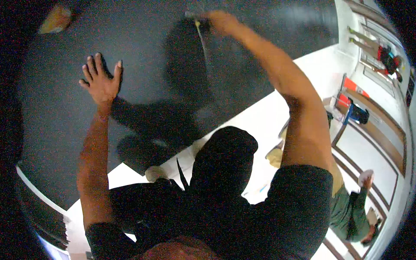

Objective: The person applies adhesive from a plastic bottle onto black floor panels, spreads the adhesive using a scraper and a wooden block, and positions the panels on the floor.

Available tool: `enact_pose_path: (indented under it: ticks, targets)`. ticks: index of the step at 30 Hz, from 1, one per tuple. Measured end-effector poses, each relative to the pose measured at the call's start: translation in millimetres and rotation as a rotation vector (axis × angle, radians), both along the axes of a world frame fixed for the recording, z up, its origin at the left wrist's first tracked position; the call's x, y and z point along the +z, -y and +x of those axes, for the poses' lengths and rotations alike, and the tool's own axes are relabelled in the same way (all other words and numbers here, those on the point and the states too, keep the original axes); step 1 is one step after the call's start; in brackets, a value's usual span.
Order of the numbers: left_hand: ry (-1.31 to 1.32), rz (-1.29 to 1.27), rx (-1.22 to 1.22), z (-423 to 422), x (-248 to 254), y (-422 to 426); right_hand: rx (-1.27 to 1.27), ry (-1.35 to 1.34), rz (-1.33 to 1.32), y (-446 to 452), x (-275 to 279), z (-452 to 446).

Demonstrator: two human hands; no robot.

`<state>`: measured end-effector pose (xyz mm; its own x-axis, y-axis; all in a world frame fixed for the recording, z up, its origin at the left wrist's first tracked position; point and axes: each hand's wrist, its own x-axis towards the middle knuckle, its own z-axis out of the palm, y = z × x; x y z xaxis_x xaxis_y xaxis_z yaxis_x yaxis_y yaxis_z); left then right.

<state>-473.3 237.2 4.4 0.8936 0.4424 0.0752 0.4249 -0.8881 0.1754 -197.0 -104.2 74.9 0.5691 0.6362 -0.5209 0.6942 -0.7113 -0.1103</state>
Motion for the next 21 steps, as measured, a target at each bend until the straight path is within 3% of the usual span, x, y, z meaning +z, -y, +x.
enact_pose_path:
  ticks: [2,4,8,11,12,14,15,17,18,19,21]
  targets:
    - [0.014,-0.008,-0.004,0.5,-5.2,-0.1,0.085,0.079,0.137,65.0,-3.0,-74.4]
    - [-0.026,0.046,0.013,-0.1,-6.7,0.5,-0.081,-0.029,-0.171,79.7,20.6,-149.3]
    - [-0.054,0.050,0.013,-2.1,-5.7,0.5,-0.225,-0.140,-0.046,118.1,13.8,-280.0]
    - [-0.013,-0.009,0.006,-4.5,-3.8,-0.7,-0.298,-0.026,0.136,121.5,1.8,-349.9]
    - [-0.014,-0.006,0.017,-6.3,-4.3,-0.3,-0.287,-0.028,0.139,112.1,4.2,-354.4]
    - [0.002,0.005,-0.026,-8.8,2.3,-3.8,-0.579,-0.130,0.128,89.7,6.3,-356.2]
    - [-0.032,-0.001,-0.016,-10.7,8.2,-3.4,-0.559,-0.125,0.156,79.9,5.4,-351.8]
    - [-0.017,-0.027,-0.048,-19.8,-7.1,-17.3,-0.939,-0.260,0.082,62.1,5.0,-335.8]
    - [-0.019,-0.086,-0.100,-20.9,-10.6,-27.7,-0.917,-0.257,0.105,53.7,-2.3,-329.9]
    - [0.023,-0.200,-0.125,-27.3,-3.9,-40.6,-0.999,-0.129,0.257,49.5,-17.6,-329.0]
    - [0.067,-0.103,-0.018,-44.0,-2.0,-73.4,-1.095,-0.096,0.362,63.6,-82.9,-314.2]
